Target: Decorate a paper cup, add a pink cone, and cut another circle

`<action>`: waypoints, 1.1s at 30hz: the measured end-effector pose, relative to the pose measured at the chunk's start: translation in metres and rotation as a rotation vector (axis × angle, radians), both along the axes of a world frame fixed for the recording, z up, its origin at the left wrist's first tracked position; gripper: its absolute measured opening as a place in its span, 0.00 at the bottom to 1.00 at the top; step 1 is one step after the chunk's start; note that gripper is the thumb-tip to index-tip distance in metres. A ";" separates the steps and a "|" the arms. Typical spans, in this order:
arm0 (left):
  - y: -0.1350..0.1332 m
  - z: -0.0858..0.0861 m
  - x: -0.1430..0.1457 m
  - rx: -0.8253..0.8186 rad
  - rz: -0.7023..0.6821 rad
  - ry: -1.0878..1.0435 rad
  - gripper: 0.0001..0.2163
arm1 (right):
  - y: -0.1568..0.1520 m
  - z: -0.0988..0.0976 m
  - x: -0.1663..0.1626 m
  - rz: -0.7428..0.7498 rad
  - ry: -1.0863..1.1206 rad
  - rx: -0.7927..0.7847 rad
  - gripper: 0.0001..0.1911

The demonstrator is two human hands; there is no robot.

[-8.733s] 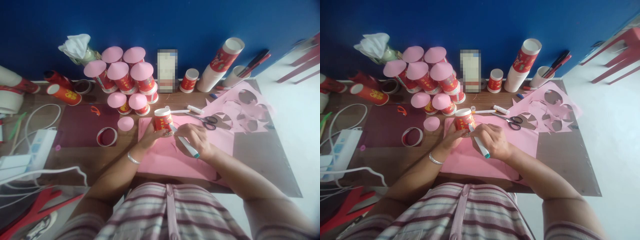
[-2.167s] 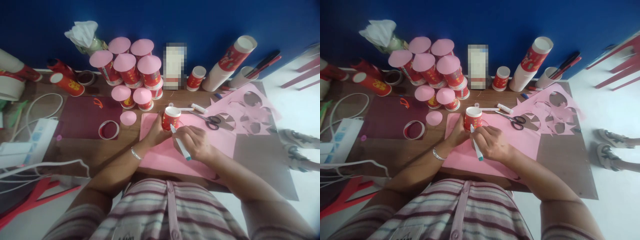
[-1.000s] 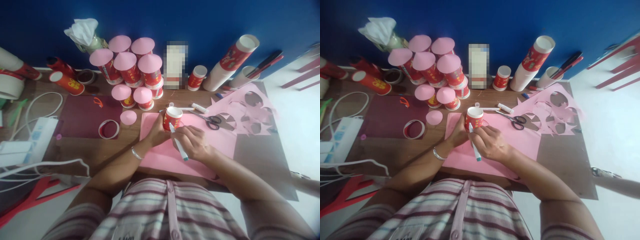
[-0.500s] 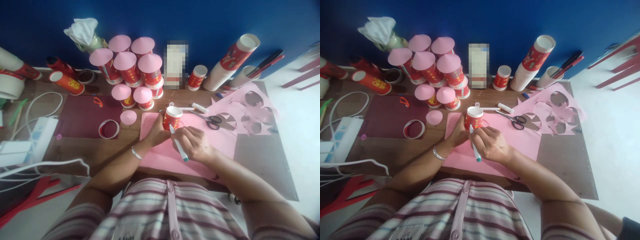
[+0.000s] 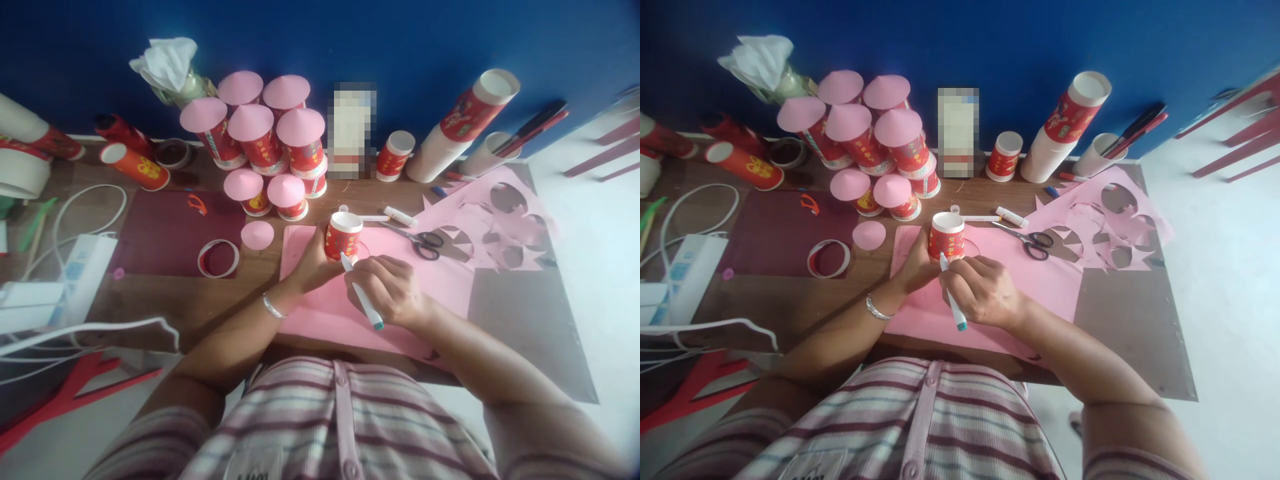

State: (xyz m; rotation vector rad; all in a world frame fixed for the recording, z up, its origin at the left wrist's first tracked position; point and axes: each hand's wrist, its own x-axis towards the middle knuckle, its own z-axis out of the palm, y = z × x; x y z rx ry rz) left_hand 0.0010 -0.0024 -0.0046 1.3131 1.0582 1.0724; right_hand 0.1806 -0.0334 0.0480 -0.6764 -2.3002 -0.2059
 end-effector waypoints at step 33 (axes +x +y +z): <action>0.003 0.000 -0.007 -0.293 -0.108 -0.538 0.24 | 0.006 0.006 0.008 -0.027 0.191 -0.014 0.12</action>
